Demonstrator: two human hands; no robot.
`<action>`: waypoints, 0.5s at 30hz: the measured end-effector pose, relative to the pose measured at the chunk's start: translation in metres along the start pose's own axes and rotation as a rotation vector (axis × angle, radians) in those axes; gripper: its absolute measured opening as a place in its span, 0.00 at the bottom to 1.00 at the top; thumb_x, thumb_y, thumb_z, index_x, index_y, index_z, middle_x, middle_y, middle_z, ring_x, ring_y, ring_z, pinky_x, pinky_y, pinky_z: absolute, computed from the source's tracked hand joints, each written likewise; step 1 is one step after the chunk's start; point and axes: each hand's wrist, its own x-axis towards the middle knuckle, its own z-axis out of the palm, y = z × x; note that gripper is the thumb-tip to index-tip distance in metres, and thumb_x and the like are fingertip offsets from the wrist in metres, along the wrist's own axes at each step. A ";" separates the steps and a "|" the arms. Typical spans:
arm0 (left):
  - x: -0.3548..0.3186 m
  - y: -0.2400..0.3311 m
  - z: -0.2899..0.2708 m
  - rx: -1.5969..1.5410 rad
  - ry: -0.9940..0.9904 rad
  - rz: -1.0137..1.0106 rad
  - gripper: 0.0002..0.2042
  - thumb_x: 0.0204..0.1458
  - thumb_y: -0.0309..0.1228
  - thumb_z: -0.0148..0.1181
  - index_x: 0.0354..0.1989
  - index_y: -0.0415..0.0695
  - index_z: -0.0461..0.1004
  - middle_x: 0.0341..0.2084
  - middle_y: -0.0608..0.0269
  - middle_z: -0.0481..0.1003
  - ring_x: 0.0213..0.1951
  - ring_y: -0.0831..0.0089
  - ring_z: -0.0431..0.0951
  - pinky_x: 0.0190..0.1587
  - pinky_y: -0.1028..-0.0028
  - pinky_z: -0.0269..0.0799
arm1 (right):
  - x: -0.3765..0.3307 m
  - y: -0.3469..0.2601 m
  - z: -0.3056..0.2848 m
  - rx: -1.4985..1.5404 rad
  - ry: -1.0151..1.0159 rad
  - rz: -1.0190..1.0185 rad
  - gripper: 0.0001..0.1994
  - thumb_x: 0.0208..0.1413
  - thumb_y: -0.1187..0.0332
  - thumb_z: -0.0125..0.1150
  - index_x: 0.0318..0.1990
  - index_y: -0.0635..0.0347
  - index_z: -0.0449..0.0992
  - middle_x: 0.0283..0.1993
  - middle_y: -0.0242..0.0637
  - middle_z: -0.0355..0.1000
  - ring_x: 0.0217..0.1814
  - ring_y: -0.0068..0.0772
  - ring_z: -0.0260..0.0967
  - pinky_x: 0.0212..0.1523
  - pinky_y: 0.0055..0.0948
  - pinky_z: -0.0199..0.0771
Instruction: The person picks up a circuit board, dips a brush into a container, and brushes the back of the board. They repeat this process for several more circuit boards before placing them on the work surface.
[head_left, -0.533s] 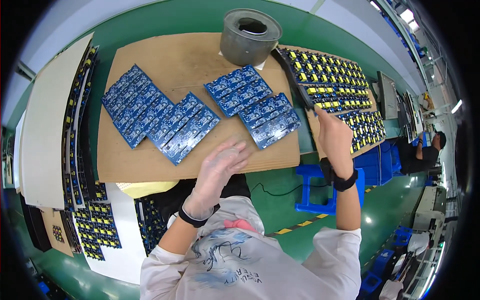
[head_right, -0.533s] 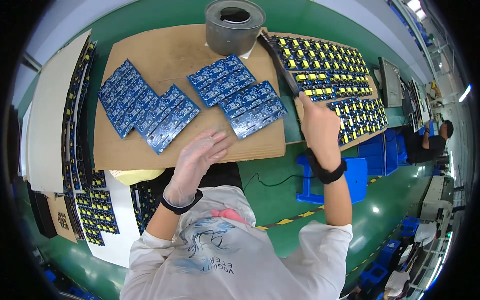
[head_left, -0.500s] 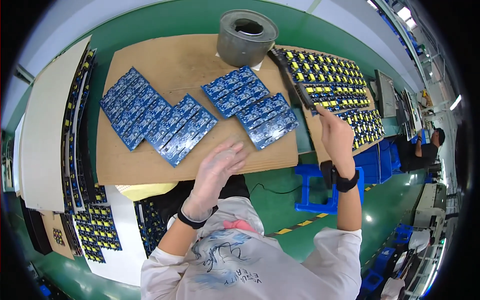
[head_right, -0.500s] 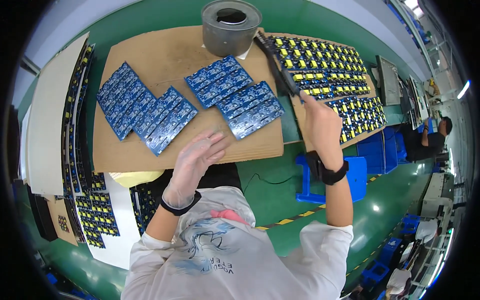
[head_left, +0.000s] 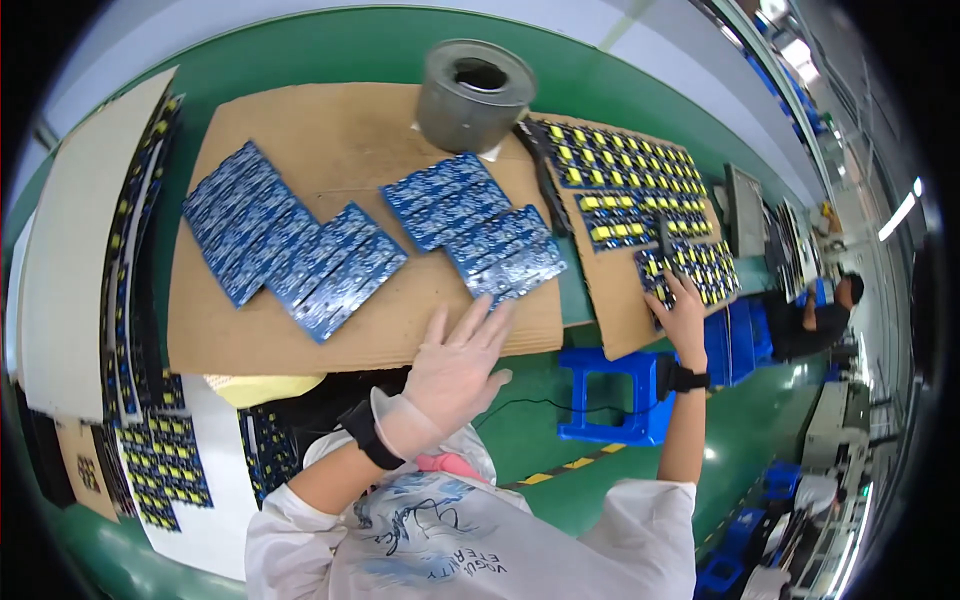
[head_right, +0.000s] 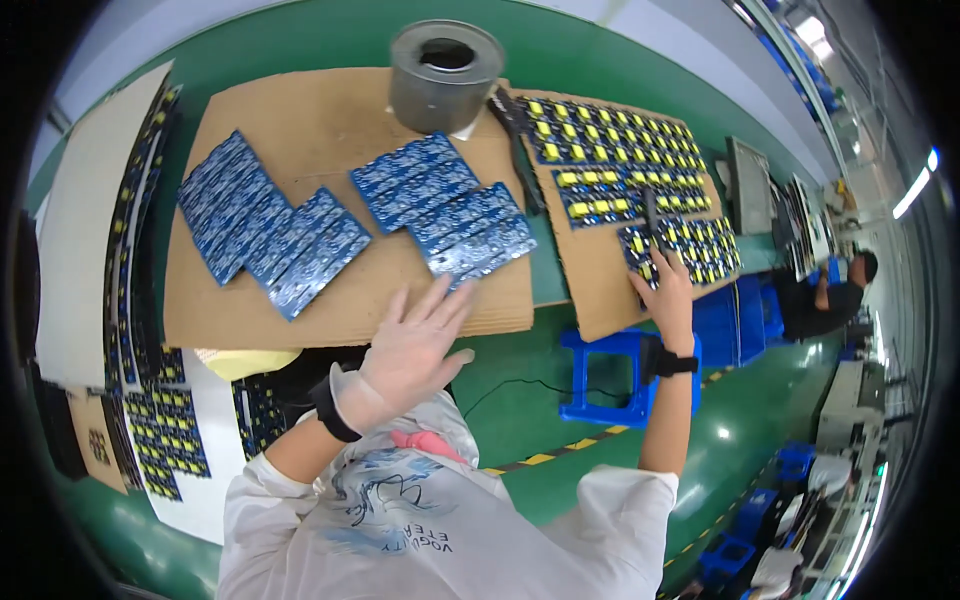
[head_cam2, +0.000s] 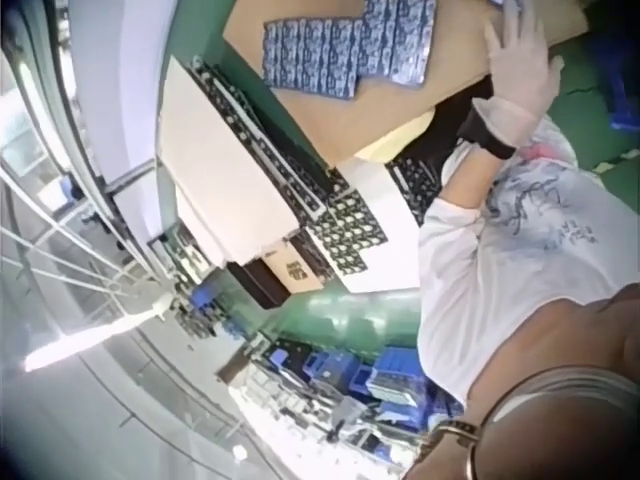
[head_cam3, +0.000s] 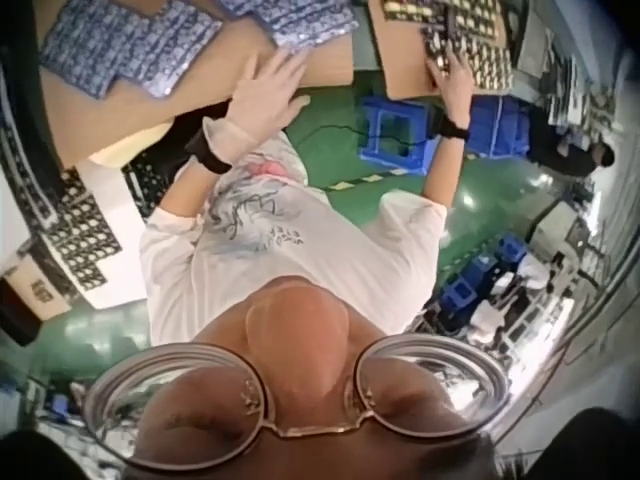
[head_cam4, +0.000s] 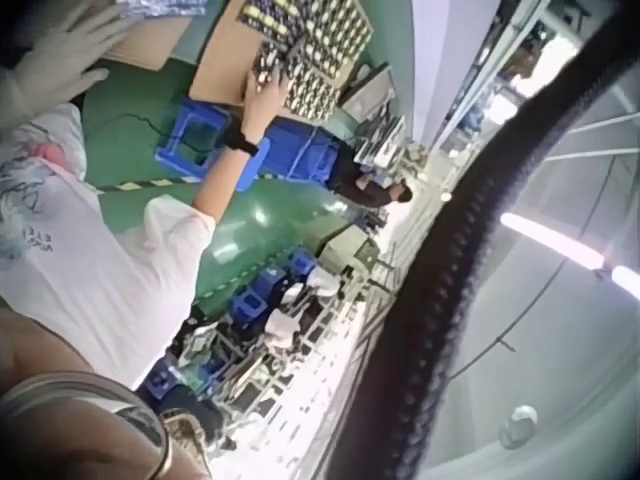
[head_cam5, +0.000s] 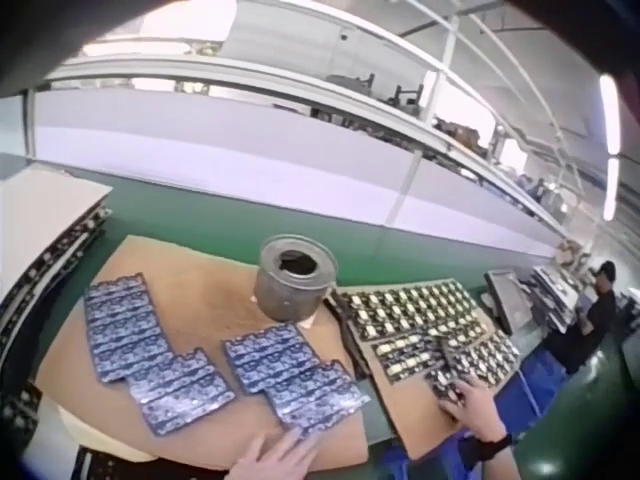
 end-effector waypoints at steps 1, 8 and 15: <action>-0.001 0.000 0.003 0.008 0.012 -0.030 0.28 0.47 0.36 0.59 0.57 0.38 0.63 0.61 0.55 0.59 0.63 0.60 0.56 0.59 0.55 0.55 | -0.001 -0.005 -0.002 0.015 0.000 -0.030 0.21 0.46 0.66 0.64 0.47 0.67 0.73 0.45 0.48 0.70 0.36 0.49 0.71 0.39 0.38 0.72; -0.009 -0.005 0.001 -0.219 0.107 0.043 0.30 0.48 0.35 0.59 0.61 0.42 0.60 0.63 0.53 0.55 0.64 0.59 0.55 0.62 0.58 0.52 | 0.003 0.002 -0.005 -0.032 0.081 0.162 0.16 0.43 0.74 0.61 0.42 0.67 0.75 0.35 0.44 0.72 0.33 0.42 0.70 0.34 0.34 0.71; -0.018 -0.013 -0.004 -0.903 0.301 -0.107 0.26 0.53 0.33 0.56 0.60 0.42 0.61 0.59 0.53 0.61 0.58 0.59 0.65 0.58 0.64 0.62 | 0.024 -0.030 -0.051 0.638 0.172 0.443 0.10 0.51 0.75 0.58 0.41 0.68 0.76 0.34 0.31 0.73 0.31 0.20 0.67 0.32 0.20 0.67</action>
